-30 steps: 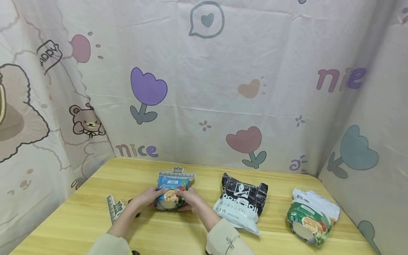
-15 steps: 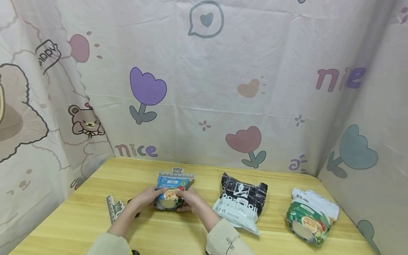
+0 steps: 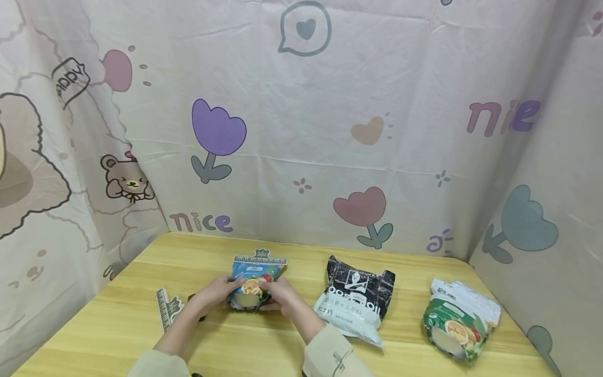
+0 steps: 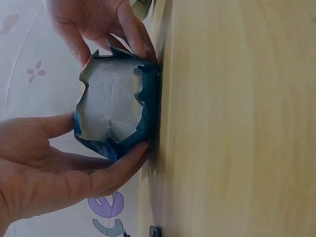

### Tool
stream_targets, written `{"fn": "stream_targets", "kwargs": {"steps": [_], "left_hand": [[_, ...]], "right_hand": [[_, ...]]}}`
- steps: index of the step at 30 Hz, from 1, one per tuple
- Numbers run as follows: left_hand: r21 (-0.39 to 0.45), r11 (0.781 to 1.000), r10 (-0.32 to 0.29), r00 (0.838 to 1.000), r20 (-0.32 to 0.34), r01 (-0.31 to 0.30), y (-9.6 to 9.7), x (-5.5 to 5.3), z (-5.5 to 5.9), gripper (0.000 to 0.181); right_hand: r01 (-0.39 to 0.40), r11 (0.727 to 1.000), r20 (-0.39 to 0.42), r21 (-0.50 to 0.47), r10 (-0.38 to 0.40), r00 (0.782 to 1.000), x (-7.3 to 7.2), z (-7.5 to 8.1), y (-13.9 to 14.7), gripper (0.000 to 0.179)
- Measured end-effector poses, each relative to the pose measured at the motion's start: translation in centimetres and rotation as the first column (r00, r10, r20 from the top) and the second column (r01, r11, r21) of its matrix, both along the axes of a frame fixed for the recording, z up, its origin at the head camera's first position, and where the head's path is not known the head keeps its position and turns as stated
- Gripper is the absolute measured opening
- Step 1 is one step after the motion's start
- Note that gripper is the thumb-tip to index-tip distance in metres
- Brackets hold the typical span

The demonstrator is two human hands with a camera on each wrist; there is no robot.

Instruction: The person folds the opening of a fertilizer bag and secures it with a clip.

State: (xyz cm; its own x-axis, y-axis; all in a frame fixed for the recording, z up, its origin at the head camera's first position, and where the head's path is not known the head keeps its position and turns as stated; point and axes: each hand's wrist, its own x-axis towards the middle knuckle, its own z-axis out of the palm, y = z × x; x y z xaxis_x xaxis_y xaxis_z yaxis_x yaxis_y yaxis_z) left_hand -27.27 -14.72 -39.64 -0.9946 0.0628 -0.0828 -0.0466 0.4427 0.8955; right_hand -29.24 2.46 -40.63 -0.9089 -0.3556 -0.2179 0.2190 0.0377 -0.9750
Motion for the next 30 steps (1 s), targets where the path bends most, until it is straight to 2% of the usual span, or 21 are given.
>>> {"fn": "stream_targets", "kwargs": {"steps": [8,16,22,30], "left_hand": [[0.019,1.0,-0.004,1.0,0.018,0.003,-0.2,-0.2,0.1,0.036],[-0.016,1.0,0.003,1.0,0.011,-0.003,-0.6,-0.7,0.1,0.035],[0.003,1.0,0.018,0.999,0.039,-0.018,-0.9,-0.7,0.1,0.035],[-0.026,0.999,0.031,0.999,0.016,-0.03,-0.8,-0.5,0.2,0.034]], "right_hand": [[0.011,1.0,0.002,0.018,-0.011,1.0,-0.2,0.0,-0.2,0.029],[0.0,1.0,-0.006,0.015,0.0,1.0,-0.6,0.1,-0.5,0.034],[0.032,0.999,0.004,0.008,-0.032,0.999,-0.6,0.0,-1.2,0.031],[0.046,0.999,0.004,0.028,-0.046,0.999,-0.7,-0.3,-1.2,0.03]]}}
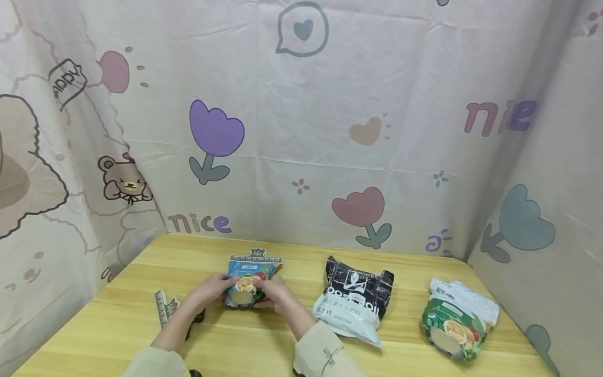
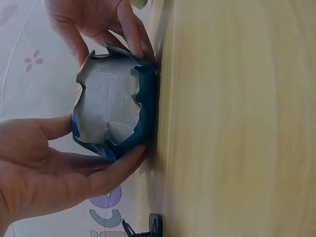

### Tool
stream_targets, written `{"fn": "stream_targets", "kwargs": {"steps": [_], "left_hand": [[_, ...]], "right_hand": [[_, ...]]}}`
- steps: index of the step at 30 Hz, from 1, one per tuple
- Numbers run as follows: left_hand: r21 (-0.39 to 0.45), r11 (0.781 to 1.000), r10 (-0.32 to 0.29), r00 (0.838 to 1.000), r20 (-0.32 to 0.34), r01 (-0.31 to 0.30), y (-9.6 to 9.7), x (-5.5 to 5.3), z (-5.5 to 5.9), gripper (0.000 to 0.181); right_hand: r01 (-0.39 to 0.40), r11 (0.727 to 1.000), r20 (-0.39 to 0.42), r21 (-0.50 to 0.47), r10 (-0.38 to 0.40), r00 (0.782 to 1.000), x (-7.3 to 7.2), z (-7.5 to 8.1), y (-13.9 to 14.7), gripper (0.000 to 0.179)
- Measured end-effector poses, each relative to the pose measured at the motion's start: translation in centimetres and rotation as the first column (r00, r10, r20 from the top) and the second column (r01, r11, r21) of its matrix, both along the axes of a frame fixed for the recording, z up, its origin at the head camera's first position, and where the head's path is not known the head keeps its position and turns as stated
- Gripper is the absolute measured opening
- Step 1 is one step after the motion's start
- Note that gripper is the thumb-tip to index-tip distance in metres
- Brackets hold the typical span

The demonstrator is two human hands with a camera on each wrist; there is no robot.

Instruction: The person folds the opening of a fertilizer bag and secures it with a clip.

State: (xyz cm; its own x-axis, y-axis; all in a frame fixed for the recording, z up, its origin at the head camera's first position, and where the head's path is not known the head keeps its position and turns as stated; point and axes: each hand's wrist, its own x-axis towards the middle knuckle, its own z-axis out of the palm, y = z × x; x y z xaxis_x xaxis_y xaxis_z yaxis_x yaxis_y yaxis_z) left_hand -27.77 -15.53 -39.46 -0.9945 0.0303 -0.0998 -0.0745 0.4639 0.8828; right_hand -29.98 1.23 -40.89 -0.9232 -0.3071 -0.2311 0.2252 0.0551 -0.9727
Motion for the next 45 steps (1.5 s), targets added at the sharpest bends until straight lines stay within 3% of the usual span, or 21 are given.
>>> {"fn": "stream_targets", "kwargs": {"steps": [4,9,14,18,22,25,28,32,39,41,45], "left_hand": [[-0.108,0.994,-0.001,0.995,-0.098,-0.01,0.1,0.1,-0.1,0.032],[-0.27,0.962,-0.004,0.98,-0.199,-0.05,0.7,0.3,0.6,0.041],[-0.263,0.961,0.012,0.963,-0.269,-0.085,2.2,0.6,2.1,0.051],[-0.182,0.982,-0.017,0.945,-0.327,-0.045,4.4,1.2,3.1,0.047],[-0.091,0.994,-0.085,0.946,-0.314,0.059,6.6,2.0,3.5,0.044],[-0.046,0.989,-0.145,0.945,-0.294,0.138,8.0,2.2,3.5,0.044],[-0.016,0.984,-0.174,0.948,-0.265,0.176,9.2,2.3,3.2,0.045],[0.003,0.979,-0.197,0.952,-0.237,0.203,10.8,2.1,2.7,0.046],[0.015,0.97,-0.235,0.951,-0.201,0.243,13.5,1.2,1.6,0.046],[0.011,0.97,-0.235,0.953,-0.19,0.241,14.1,0.5,0.5,0.049],[0.013,0.972,-0.229,0.962,-0.151,0.234,15.2,0.3,-0.4,0.053]], "right_hand": [[-0.015,0.999,-0.008,0.031,0.016,1.0,0.3,0.2,0.4,0.03],[-0.05,0.995,-0.066,0.086,0.056,0.996,1.3,1.2,1.6,0.05],[-0.065,0.994,-0.192,0.09,0.081,0.978,2.3,3.7,3.9,0.057],[-0.021,0.997,-0.281,0.073,0.04,0.959,2.8,6.0,6.9,0.054],[0.051,0.999,-0.327,0.018,-0.042,0.944,3.2,7.8,10.3,0.052],[0.103,0.995,-0.342,0.002,-0.096,0.935,3.4,8.8,12.9,0.051],[0.169,0.985,-0.363,0.021,-0.15,0.92,3.5,9.4,15.1,0.049],[0.253,0.965,-0.386,0.07,-0.207,0.899,3.4,9.7,17.5,0.051],[0.24,0.971,-0.363,0.007,-0.221,0.905,3.1,9.3,21.5,0.061],[0.263,0.965,-0.344,0.02,-0.24,0.908,3.0,9.1,22.3,0.063],[0.296,0.952,-0.278,0.083,-0.263,0.924,2.8,8.2,23.6,0.068]]}}
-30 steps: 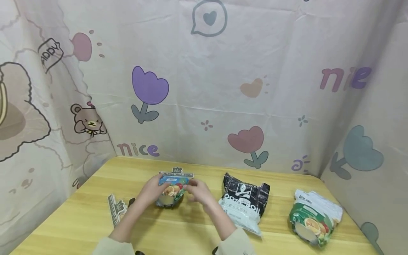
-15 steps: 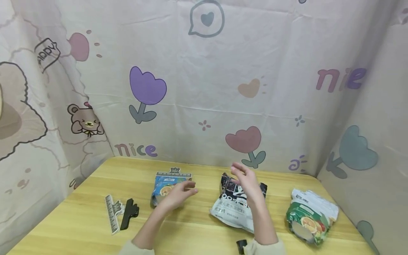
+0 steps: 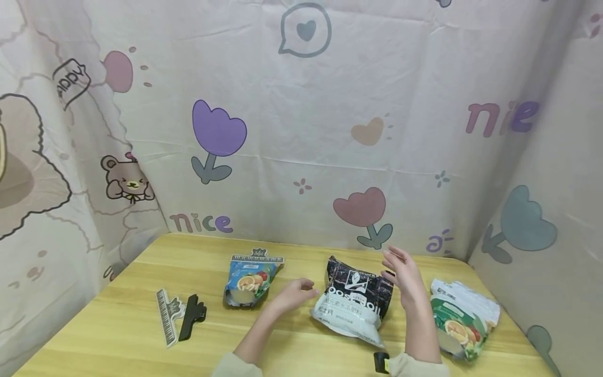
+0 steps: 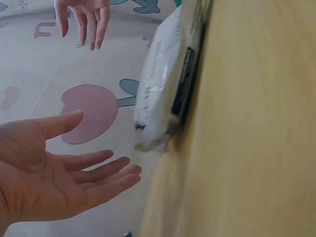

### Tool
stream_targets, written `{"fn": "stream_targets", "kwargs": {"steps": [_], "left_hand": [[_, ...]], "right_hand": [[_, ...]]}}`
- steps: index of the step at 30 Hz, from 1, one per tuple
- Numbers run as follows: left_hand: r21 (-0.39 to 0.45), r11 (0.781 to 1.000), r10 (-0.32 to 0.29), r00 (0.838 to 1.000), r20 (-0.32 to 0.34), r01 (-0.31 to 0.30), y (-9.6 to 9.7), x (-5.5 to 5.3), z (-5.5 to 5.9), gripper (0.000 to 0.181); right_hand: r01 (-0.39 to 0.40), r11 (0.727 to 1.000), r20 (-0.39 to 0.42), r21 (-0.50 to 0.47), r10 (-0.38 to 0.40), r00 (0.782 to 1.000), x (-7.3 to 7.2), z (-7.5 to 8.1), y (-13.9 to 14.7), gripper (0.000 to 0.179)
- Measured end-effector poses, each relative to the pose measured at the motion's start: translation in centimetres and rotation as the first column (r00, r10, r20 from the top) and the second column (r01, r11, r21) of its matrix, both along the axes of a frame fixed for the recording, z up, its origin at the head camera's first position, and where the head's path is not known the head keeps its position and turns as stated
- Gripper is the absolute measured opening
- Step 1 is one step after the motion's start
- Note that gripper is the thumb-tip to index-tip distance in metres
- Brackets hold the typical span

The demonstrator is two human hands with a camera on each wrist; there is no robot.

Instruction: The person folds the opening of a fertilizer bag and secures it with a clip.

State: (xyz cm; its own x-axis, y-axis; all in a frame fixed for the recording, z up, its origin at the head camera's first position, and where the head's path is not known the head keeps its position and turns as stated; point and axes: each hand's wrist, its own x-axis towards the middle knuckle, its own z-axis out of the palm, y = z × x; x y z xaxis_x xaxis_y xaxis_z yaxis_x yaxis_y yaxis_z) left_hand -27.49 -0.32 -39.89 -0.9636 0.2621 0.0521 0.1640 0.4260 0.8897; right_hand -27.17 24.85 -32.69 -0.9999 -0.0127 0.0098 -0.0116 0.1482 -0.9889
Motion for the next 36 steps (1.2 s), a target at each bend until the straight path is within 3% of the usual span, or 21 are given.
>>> {"fn": "stream_targets", "kwargs": {"steps": [2,3,6,9,16,22,29,36], "left_hand": [[0.01,1.0,-0.01,1.0,0.02,0.01,0.5,0.0,-0.3,0.052],[0.021,1.0,-0.01,0.999,0.045,0.009,0.6,0.4,0.2,0.05],[0.041,0.999,-0.018,0.997,0.073,0.015,0.8,0.4,-0.1,0.049],[0.042,0.999,-0.023,0.996,0.083,0.02,0.8,0.4,-0.4,0.048],[-0.014,0.998,-0.055,0.998,0.042,0.056,1.3,0.2,-1.3,0.043],[0.044,0.997,-0.06,0.993,0.1,0.056,1.4,0.4,-1.4,0.043],[0.055,0.997,-0.066,0.988,0.137,0.059,1.1,0.2,-1.4,0.043],[0.077,0.994,-0.095,0.981,0.171,0.083,1.2,0.3,-1.4,0.035]], "right_hand": [[-0.01,0.997,0.046,0.082,0.006,0.999,-0.2,-0.6,0.6,0.075],[-0.02,0.99,0.067,0.137,0.01,0.998,-0.3,-1.0,0.9,0.08],[-0.052,0.942,0.113,0.331,0.015,0.993,-0.8,-2.1,1.8,0.091],[-0.066,0.913,0.144,0.402,0.009,0.99,-1.0,-2.8,2.3,0.095],[-0.095,0.951,0.214,0.294,0.032,0.976,-1.2,-3.5,2.3,0.085],[-0.106,0.97,0.232,0.218,0.054,0.971,-1.5,-5.1,2.7,0.085],[-0.052,0.988,0.261,0.148,0.011,0.965,-1.6,-6.2,3.2,0.079],[-0.098,0.995,0.233,0.006,0.094,0.968,-1.7,-6.8,3.4,0.062]]}}
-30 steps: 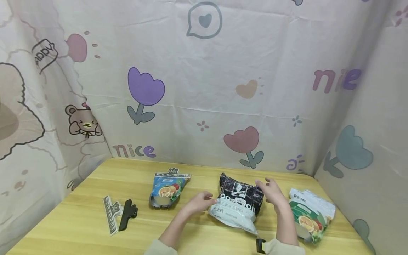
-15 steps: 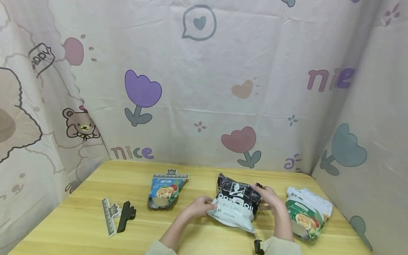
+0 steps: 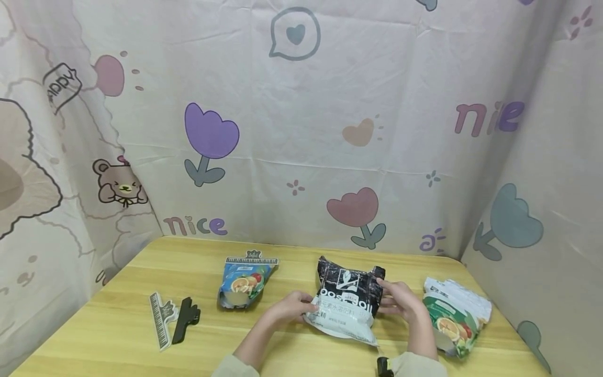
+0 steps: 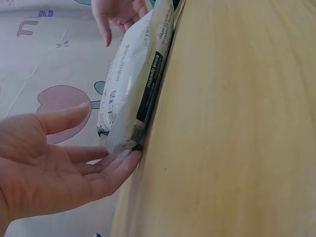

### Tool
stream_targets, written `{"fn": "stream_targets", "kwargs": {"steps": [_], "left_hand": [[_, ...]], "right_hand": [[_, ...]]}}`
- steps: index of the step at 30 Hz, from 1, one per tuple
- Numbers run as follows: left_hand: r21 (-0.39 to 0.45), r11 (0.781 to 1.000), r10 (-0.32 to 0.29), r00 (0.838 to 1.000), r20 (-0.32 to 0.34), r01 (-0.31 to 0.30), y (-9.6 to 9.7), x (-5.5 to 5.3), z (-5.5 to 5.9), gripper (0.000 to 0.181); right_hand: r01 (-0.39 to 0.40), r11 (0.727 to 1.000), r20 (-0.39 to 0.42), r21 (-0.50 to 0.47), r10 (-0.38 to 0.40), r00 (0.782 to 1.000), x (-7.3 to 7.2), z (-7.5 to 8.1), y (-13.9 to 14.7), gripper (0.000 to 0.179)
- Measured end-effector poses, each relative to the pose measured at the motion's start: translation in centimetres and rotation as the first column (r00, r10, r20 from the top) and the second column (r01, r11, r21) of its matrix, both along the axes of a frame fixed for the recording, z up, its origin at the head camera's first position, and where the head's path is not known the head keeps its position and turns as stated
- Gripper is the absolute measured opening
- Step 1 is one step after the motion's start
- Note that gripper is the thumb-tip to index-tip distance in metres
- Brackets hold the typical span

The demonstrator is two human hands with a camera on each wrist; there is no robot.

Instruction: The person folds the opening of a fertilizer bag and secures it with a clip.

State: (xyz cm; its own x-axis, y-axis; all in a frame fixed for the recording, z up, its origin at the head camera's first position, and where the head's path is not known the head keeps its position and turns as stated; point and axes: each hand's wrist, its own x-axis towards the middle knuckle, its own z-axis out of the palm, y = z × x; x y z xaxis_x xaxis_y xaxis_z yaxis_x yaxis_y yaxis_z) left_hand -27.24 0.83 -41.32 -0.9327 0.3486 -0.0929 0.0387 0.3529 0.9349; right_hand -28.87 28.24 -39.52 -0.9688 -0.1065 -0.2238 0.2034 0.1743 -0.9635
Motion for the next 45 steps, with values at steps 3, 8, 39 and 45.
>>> {"fn": "stream_targets", "kwargs": {"steps": [3,8,39,45], "left_hand": [[0.012,1.0,-0.016,1.0,0.014,0.016,0.0,0.0,0.0,0.032],[0.037,0.999,0.009,1.0,0.024,-0.01,-0.2,0.0,0.0,0.032],[0.126,0.989,0.079,0.996,-0.042,-0.074,0.4,-0.1,-0.1,0.046],[0.153,0.983,0.107,0.993,-0.051,-0.099,0.1,-0.1,0.1,0.049]], "right_hand": [[-0.006,1.0,-0.008,-0.016,0.006,1.0,-0.1,0.0,0.0,0.06],[0.021,0.999,-0.045,-0.043,-0.023,0.999,-0.3,0.3,-0.1,0.058],[0.078,0.987,-0.142,-0.143,-0.098,0.985,-0.3,2.1,-2.4,0.038],[0.057,0.987,-0.166,-0.149,-0.082,0.983,-0.4,2.4,-2.6,0.031]]}}
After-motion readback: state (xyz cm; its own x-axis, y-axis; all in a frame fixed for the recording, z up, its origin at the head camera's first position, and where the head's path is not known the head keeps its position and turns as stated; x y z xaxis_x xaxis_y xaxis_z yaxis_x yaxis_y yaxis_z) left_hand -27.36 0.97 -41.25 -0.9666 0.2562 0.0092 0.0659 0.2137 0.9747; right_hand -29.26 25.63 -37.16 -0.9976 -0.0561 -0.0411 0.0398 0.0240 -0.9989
